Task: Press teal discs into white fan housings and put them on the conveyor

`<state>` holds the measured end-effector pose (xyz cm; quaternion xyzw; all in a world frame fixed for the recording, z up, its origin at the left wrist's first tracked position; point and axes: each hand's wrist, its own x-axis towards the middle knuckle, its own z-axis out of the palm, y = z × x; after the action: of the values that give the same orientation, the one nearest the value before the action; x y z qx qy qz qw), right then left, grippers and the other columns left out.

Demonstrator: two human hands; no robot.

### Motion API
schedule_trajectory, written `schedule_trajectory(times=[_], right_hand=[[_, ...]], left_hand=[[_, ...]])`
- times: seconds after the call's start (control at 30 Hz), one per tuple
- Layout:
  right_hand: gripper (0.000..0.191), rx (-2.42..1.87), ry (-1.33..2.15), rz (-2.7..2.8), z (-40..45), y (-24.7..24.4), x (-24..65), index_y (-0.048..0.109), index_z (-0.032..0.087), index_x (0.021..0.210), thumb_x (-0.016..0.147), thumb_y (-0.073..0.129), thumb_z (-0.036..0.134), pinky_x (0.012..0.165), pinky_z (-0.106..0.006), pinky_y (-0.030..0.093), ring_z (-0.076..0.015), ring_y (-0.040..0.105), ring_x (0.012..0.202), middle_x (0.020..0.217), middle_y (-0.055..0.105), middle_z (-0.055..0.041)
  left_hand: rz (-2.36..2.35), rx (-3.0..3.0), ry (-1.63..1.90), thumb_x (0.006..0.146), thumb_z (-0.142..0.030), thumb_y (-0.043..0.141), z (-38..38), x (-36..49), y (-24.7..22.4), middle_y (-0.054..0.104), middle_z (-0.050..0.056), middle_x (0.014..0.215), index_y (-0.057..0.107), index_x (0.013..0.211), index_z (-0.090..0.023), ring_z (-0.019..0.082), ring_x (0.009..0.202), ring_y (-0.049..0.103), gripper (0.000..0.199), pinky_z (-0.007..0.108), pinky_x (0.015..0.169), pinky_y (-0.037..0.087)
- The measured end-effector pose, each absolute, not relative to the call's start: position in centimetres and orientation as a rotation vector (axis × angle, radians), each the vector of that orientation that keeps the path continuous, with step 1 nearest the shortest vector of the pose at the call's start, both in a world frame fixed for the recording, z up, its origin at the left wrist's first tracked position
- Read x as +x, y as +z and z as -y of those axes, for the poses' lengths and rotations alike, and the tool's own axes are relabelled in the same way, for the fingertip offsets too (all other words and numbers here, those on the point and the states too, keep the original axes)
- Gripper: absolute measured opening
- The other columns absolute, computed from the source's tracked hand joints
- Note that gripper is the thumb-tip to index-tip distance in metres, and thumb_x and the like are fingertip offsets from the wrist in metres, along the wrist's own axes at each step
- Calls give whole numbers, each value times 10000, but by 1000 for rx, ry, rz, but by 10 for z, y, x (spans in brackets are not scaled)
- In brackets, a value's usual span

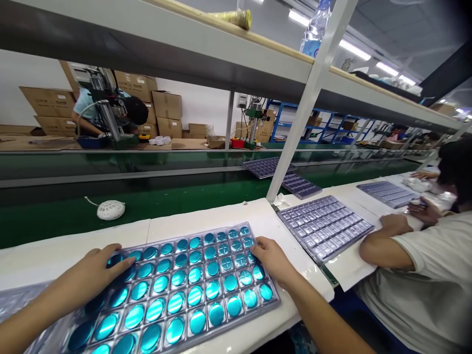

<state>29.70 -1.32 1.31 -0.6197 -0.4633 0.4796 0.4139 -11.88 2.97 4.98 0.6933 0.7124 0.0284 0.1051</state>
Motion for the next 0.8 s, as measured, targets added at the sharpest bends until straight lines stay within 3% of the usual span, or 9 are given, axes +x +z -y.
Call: schedule_trajectory(times=[0.07,0.13,0.23,0.27,0.33,0.43,0.53,0.8], right_hand=[[154,-1550,1216,1175,8,15,296,642,174,785,739,676,317,544,-258,360,-154,512,593,663,586,21],[138,-1550,1215,1158,5,16,296,595,185,724,729,681,293,535,-246,340,-139,483,579,632,545,43],[167,-1520,1272,1098,3,19,293,541,198,744,752,670,304,533,-239,371,-143,521,593,654,567,42],[177,-1493,1321,1077,3,19,292,545,197,784,765,666,325,543,-247,407,-158,563,617,690,605,26],[234,-1418,1449,1044,3,19,289,574,183,888,781,674,365,593,-286,492,-202,651,701,797,683,-26],[342,-1310,1609,1011,1,17,288,613,150,1007,761,728,357,690,-360,562,-257,712,810,910,733,-89],[369,-1239,1662,984,1,15,288,625,143,1047,744,761,302,737,-387,568,-280,721,858,927,746,-90],[491,-901,1853,802,15,21,287,567,205,1244,768,685,187,818,-369,544,-253,710,925,1059,737,-58]], left_hand=[[-2136,2150,115,956,-560,225,-20,-102,53,622,345,1229,541,1333,9,497,1072,640,752,594,848,496],[-2107,2314,160,959,-565,243,-9,-79,52,454,356,1441,532,1379,-32,583,1274,454,738,729,939,379],[-1810,2584,199,931,-597,404,5,-41,44,272,79,1639,476,1459,-310,420,1477,232,605,617,1134,292],[-1667,2670,202,928,-601,430,8,-29,40,256,3,1643,416,1476,-398,374,1490,225,585,584,1153,295],[-1382,2821,189,936,-605,432,14,-11,33,248,-48,1629,263,1508,-474,356,1481,255,610,599,1145,312],[-1171,2918,139,956,-599,400,17,1,27,263,-23,1608,130,1531,-453,368,1445,328,652,610,1109,347],[-1170,2935,110,958,-606,384,17,1,24,240,-10,1608,93,1534,-444,377,1439,333,666,620,1103,331],[-1198,3079,141,950,-620,378,22,0,25,227,21,1617,38,1554,-387,397,1443,317,731,628,1062,359]])
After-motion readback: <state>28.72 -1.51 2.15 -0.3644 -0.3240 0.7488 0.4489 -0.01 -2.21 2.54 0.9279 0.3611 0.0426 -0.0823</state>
